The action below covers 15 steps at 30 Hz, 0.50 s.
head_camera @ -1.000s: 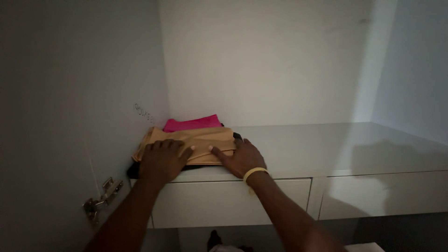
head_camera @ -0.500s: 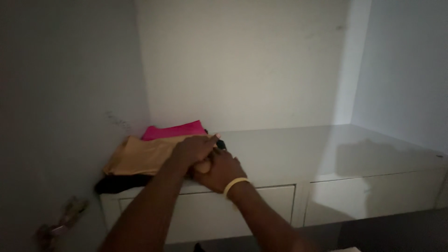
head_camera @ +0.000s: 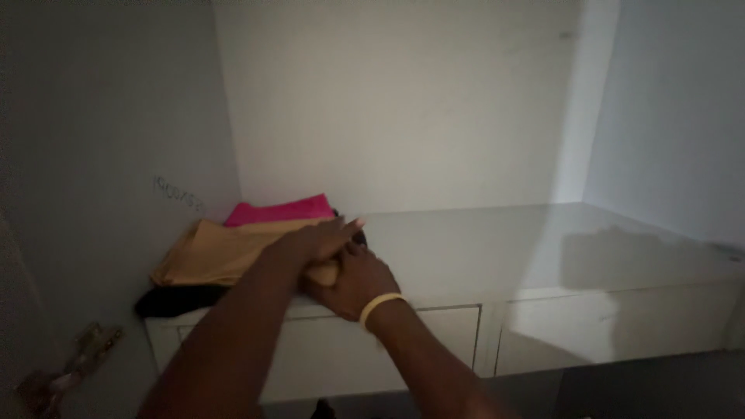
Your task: The person folds several pieces of clothing, including black, pink, and beige garments, on a white shelf inside a wardrobe. Each item is folded neatly and stacked on top of the previous one.
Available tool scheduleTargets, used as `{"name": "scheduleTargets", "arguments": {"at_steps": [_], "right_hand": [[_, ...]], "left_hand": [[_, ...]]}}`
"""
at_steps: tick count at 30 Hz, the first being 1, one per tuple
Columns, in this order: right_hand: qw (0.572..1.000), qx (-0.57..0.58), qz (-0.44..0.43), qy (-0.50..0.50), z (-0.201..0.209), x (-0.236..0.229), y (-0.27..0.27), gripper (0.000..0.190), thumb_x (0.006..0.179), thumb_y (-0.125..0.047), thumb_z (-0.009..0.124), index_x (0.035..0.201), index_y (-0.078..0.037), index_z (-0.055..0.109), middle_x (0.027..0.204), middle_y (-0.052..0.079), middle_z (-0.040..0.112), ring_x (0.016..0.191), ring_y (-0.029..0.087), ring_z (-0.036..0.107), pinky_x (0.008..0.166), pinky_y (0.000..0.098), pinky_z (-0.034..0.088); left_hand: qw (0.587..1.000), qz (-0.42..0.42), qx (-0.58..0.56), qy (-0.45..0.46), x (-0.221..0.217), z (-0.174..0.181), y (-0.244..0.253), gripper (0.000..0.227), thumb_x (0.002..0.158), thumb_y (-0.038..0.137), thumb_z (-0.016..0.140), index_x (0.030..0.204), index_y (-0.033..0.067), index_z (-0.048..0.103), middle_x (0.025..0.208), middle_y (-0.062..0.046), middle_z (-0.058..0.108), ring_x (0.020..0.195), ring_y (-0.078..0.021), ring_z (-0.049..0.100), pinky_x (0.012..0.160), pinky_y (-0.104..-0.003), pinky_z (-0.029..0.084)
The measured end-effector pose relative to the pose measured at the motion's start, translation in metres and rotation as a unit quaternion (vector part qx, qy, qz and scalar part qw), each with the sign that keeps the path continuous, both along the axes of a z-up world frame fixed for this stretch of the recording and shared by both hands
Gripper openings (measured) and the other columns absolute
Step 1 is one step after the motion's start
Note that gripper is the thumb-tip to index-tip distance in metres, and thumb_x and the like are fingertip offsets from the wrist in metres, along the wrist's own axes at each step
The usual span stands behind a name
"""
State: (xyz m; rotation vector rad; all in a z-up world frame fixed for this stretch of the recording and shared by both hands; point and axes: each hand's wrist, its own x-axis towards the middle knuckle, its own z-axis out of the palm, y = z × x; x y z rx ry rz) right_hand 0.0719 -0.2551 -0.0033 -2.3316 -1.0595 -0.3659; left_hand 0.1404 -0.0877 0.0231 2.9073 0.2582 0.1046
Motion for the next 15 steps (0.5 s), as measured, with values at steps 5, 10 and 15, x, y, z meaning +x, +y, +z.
{"name": "scheduleTargets", "arguments": {"at_steps": [5,10,15], "right_hand": [[0.993,-0.079,-0.027,0.078,0.008,0.019,-0.026,0.098,0.083,-0.075,0.052,0.159,-0.018,0.031,0.160,0.014,0.041,0.143,0.035,0.045,0.117,0.0445,0.039],[0.983,-0.140,-0.059,0.104,0.016,0.030,-0.051,0.101,0.083,-0.084,0.037,0.164,-0.024,0.025,0.165,0.011,0.034,0.152,0.032,0.034,0.122,0.0453,0.031],[0.953,-0.300,-0.038,0.014,-0.013,0.090,-0.067,0.069,0.103,-0.057,0.019,0.165,-0.027,0.018,0.172,0.004,0.013,0.159,0.030,0.009,0.129,0.0447,0.010]], "left_hand": [[0.964,-0.012,0.266,0.004,-0.042,-0.009,0.033,0.078,0.097,0.070,0.016,0.167,0.0342,0.012,0.174,-0.004,0.013,0.157,-0.0364,0.021,0.124,-0.062,0.022],[0.992,0.070,0.102,0.002,-0.056,-0.004,0.038,0.068,0.107,0.067,0.017,0.166,0.0323,0.014,0.173,-0.007,0.016,0.158,-0.0341,0.020,0.127,-0.058,0.021],[0.899,-0.175,0.377,-0.138,0.010,-0.053,0.067,0.073,0.104,0.050,0.004,0.169,0.0218,0.020,0.178,-0.013,0.025,0.142,-0.0421,0.043,0.113,-0.064,0.039]]}}
